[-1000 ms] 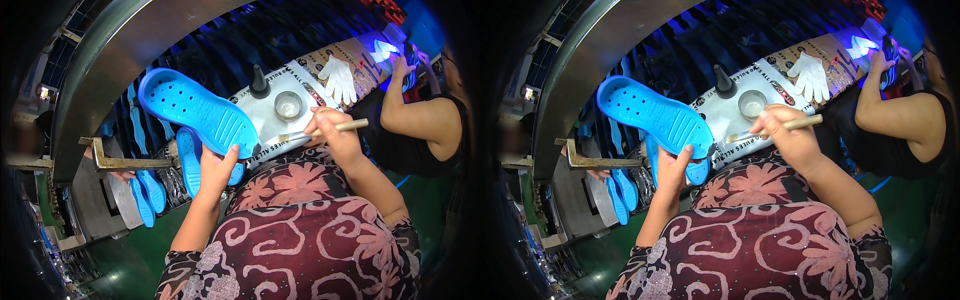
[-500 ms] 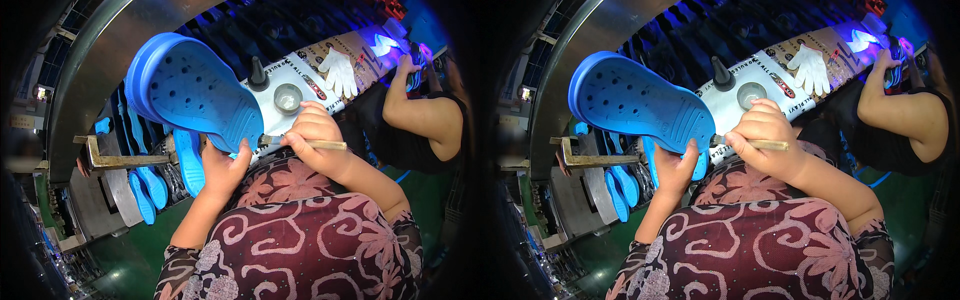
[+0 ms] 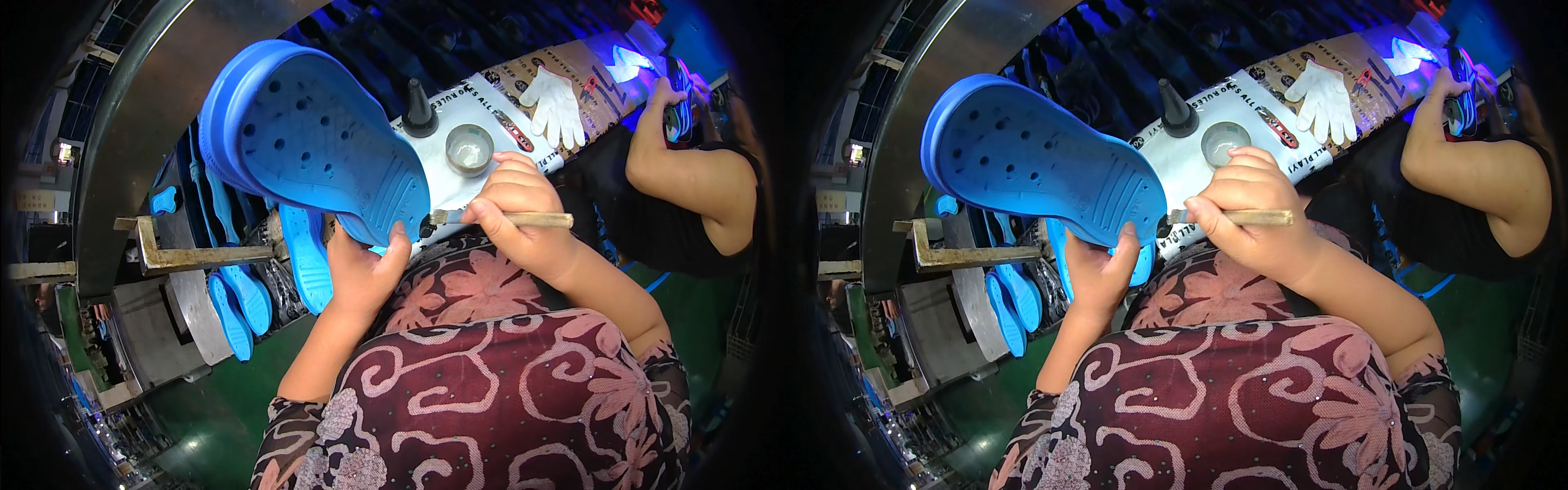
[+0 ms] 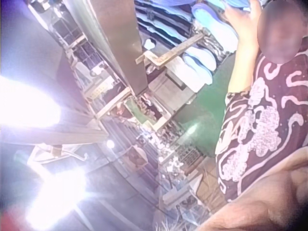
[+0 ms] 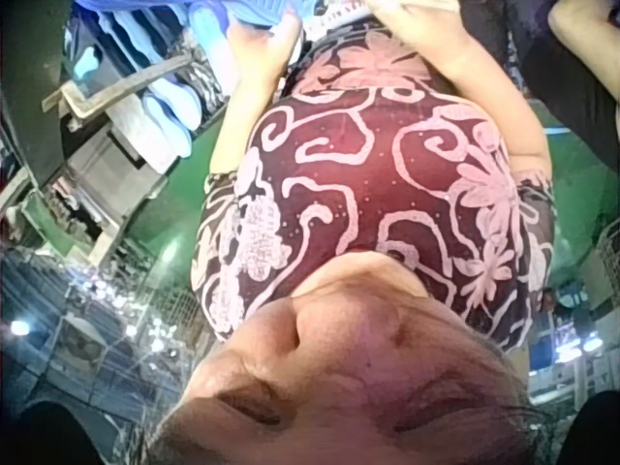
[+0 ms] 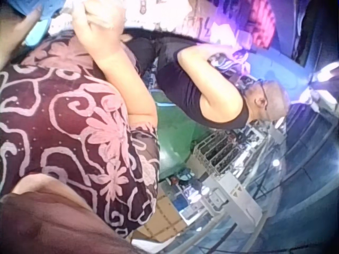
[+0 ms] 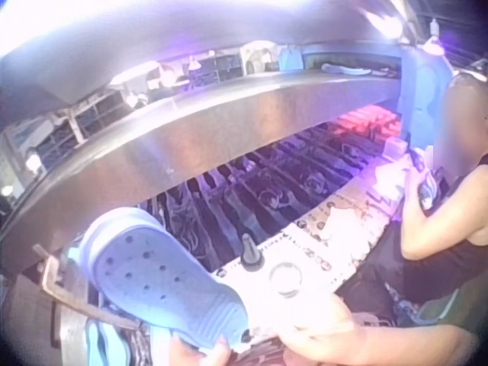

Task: The person applies adhesive to shoe soles by dipping a brush into a dish, spreading the liquid across each sole, and placing the coated soles onto an overhead conveyor.

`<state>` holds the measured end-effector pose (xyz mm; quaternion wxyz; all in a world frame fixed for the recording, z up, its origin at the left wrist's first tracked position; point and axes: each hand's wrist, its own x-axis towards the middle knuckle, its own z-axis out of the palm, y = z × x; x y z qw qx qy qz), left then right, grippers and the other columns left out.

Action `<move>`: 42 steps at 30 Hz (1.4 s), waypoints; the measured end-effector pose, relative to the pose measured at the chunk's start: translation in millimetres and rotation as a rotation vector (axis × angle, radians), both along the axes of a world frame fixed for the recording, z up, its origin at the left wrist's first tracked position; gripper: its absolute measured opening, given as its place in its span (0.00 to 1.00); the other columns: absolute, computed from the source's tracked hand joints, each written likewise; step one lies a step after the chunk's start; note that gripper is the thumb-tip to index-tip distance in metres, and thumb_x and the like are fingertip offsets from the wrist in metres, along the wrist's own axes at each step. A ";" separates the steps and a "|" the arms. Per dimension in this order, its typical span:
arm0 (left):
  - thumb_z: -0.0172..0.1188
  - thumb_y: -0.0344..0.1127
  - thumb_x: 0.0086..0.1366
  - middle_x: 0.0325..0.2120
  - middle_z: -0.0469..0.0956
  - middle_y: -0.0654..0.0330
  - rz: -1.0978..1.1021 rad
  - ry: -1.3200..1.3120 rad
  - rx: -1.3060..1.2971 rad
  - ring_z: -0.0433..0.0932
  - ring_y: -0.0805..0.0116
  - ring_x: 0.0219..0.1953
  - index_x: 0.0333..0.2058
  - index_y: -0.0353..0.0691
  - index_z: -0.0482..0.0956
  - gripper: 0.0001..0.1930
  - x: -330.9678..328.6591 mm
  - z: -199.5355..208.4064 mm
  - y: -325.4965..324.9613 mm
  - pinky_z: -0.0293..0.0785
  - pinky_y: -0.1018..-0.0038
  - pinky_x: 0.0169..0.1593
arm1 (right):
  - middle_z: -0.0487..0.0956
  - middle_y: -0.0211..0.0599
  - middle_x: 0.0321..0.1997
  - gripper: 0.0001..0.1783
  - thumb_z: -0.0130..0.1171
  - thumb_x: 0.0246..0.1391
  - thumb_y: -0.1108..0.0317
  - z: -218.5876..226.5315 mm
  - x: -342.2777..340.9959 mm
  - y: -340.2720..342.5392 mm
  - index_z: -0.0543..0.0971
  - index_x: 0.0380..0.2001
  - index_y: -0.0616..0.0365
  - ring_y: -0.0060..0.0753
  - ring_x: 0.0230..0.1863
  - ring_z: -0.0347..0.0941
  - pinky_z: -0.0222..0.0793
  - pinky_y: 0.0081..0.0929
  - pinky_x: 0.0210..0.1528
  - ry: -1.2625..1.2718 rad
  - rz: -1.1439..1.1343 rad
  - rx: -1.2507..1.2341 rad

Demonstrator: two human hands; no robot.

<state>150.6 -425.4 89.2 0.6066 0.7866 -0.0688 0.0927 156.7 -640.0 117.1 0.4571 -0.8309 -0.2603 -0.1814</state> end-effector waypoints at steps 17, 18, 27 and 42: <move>0.59 0.26 0.51 0.31 0.78 0.55 0.022 0.017 -0.089 0.76 0.69 0.33 0.39 0.30 0.71 0.15 -3.4 -3.9 -4.5 0.71 0.74 0.41 | 0.70 0.30 0.17 0.08 0.60 0.47 0.67 2.6 -1.1 -1.9 0.76 0.17 0.55 0.34 0.24 0.67 0.62 0.36 0.48 -0.041 0.025 -0.013; 0.59 0.26 0.51 0.32 0.77 0.55 0.005 0.028 -0.073 0.76 0.69 0.34 0.39 0.30 0.71 0.15 -3.3 -3.6 -4.9 0.71 0.74 0.41 | 0.70 0.30 0.17 0.08 0.60 0.47 0.67 2.2 -1.1 -0.5 0.76 0.17 0.55 0.34 0.24 0.67 0.62 0.36 0.48 -0.041 0.022 -0.013; 0.58 0.19 0.48 0.32 0.75 0.56 0.009 -0.129 -0.147 0.75 0.69 0.32 0.38 0.28 0.71 0.15 -3.0 -5.5 -9.6 0.71 0.76 0.39 | 0.70 0.30 0.16 0.09 0.60 0.47 0.67 -1.3 -4.3 -1.1 0.77 0.17 0.55 0.33 0.22 0.67 0.63 0.35 0.46 -0.055 0.064 0.040; 0.57 0.19 0.52 0.31 0.75 0.57 -0.012 -0.177 -0.090 0.74 0.71 0.31 0.35 0.29 0.72 0.10 -1.4 -7.0 -8.6 0.71 0.77 0.36 | 0.71 0.31 0.18 0.11 0.54 0.53 0.66 3.0 -3.6 2.9 0.78 0.19 0.56 0.34 0.24 0.68 0.62 0.36 0.47 -0.021 0.077 0.110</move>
